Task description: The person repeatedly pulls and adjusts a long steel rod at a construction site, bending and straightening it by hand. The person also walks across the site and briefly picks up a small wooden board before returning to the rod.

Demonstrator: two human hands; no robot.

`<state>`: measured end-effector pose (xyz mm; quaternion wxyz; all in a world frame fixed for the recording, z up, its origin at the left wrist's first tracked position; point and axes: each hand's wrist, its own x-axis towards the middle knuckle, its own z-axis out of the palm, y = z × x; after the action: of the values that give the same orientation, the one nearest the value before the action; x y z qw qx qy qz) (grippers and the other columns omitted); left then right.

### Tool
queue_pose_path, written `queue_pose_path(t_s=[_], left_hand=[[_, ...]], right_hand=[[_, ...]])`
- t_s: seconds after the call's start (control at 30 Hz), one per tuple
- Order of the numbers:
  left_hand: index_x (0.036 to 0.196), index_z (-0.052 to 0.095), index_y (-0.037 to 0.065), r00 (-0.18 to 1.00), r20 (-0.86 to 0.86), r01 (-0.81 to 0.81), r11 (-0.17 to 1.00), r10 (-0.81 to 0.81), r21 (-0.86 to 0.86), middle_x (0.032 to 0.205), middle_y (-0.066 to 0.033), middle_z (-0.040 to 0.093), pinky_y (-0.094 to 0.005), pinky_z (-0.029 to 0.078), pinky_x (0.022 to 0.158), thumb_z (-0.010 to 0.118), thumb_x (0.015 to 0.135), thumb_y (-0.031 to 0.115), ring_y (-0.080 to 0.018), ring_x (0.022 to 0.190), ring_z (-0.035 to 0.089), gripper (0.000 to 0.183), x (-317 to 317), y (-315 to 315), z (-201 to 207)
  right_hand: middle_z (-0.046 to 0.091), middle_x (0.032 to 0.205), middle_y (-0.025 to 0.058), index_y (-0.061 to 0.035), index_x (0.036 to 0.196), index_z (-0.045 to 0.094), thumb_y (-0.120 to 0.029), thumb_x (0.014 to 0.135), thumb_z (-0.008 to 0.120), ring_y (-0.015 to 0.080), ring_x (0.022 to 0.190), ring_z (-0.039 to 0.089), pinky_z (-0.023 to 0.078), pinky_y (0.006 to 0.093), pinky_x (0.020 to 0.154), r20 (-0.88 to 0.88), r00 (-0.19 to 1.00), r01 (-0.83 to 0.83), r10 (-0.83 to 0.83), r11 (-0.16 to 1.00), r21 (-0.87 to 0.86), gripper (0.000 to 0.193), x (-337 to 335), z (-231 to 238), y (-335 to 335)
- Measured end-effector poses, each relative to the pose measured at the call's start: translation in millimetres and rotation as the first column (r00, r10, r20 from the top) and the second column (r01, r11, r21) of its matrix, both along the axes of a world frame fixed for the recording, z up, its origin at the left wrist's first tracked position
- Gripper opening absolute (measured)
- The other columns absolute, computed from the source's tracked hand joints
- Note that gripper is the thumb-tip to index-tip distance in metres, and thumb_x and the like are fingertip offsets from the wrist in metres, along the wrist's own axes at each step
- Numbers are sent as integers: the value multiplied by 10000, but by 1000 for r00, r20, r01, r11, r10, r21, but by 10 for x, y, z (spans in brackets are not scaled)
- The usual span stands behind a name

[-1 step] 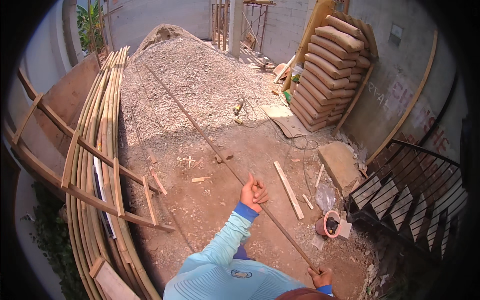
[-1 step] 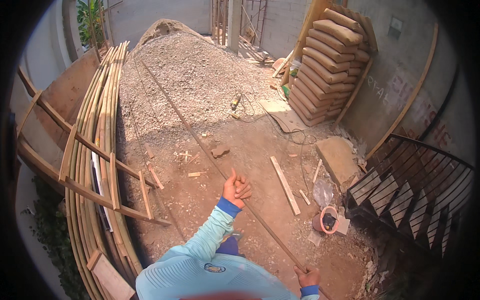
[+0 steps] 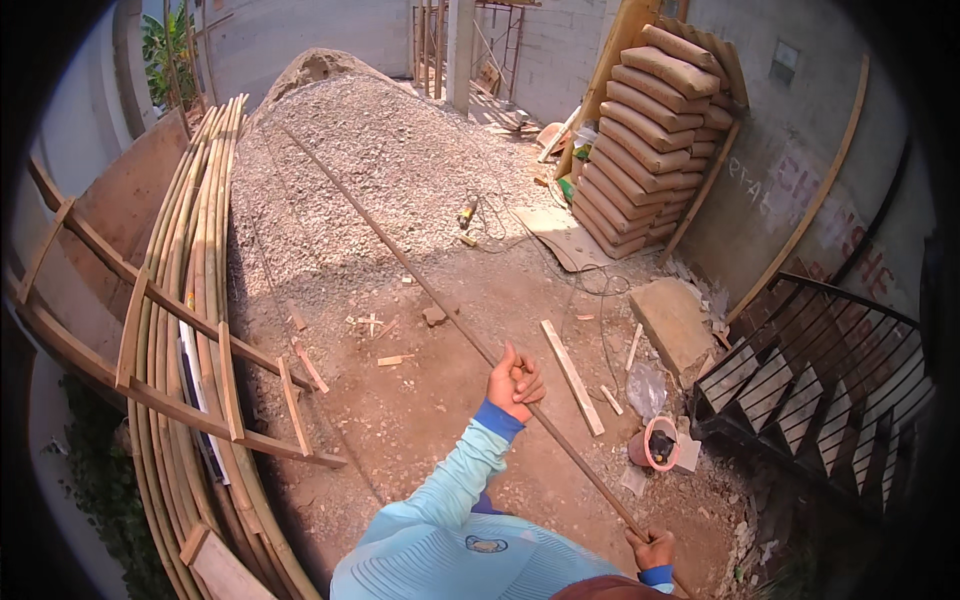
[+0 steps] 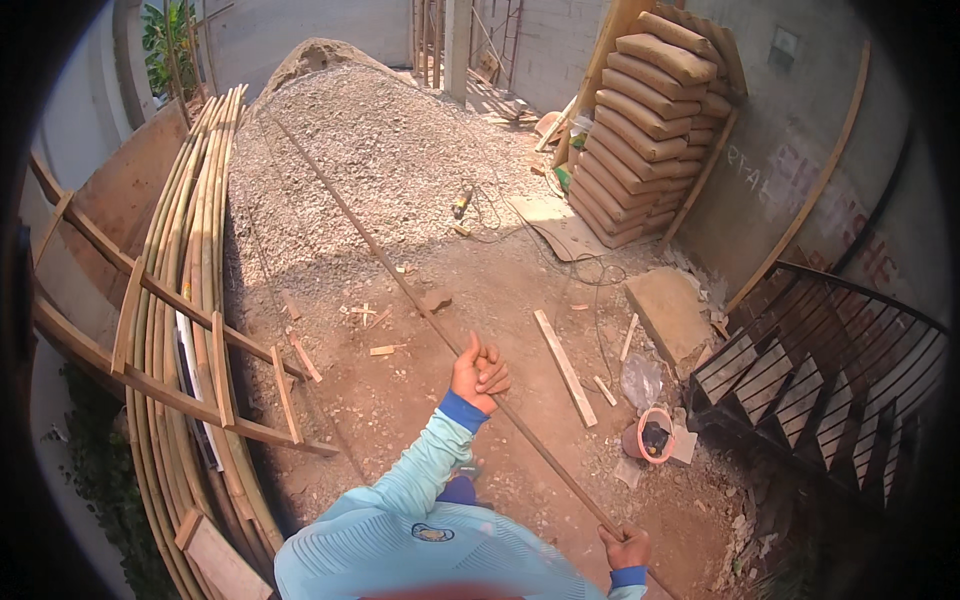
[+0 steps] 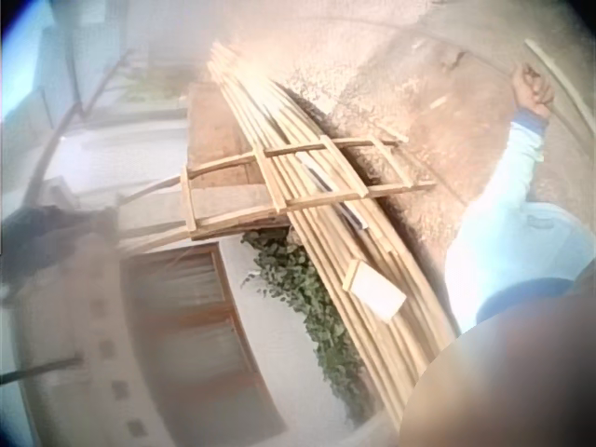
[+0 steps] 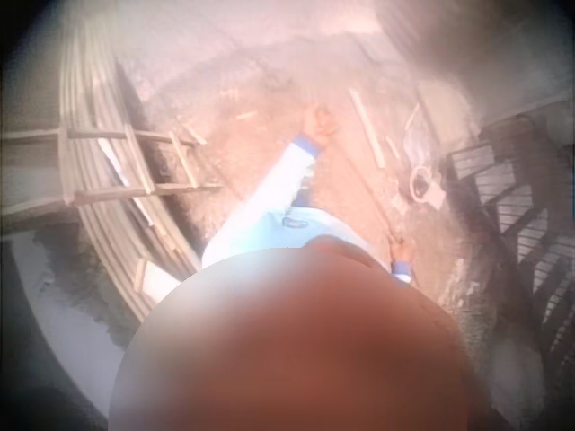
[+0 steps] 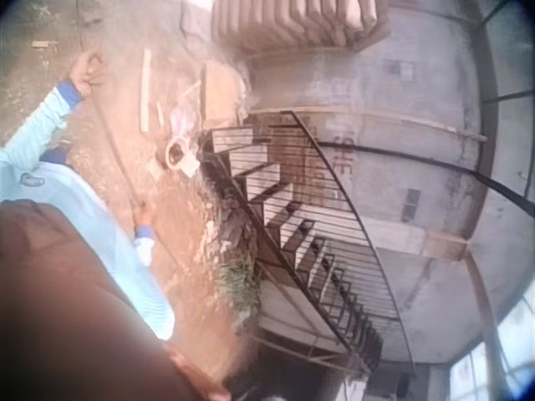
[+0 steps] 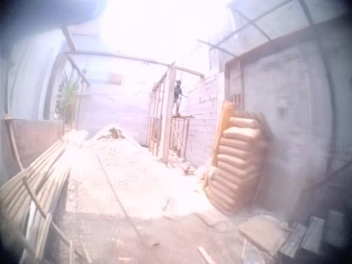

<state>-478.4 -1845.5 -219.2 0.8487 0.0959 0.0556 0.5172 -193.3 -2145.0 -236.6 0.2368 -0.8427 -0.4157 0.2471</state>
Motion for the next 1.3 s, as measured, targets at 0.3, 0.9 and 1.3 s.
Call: queue_pose_path(t_s=[0.3,0.9,1.3], left_hand=[[676,537,56,983,38,179,980,-182,83,431,17,355,-209,198,344,382,1004,467,-59,306,260,548,1117,829,677],[760,569,65,952,79,277,940,-297,200,466,45,342,-202,208,367,346,996,512,-44,355,259,552,3912,2360,1083],[767,491,84,930,79,353,932,-359,82,485,51,296,-227,200,391,298,720,893,-64,360,239,833,5286,3399,1580]], right_hand=[[300,478,19,-12,510,464,-190,720,810,80,499,308,271,333,424,195,946,242,-258,965,103,442,604,388,505],[348,471,-41,-30,478,456,-156,718,782,68,468,316,237,309,415,-93,945,328,-315,917,226,424,2657,723,1684],[319,470,-32,-63,514,411,-422,848,671,83,476,241,149,320,464,-22,942,320,-334,879,354,555,3786,1133,2537]])
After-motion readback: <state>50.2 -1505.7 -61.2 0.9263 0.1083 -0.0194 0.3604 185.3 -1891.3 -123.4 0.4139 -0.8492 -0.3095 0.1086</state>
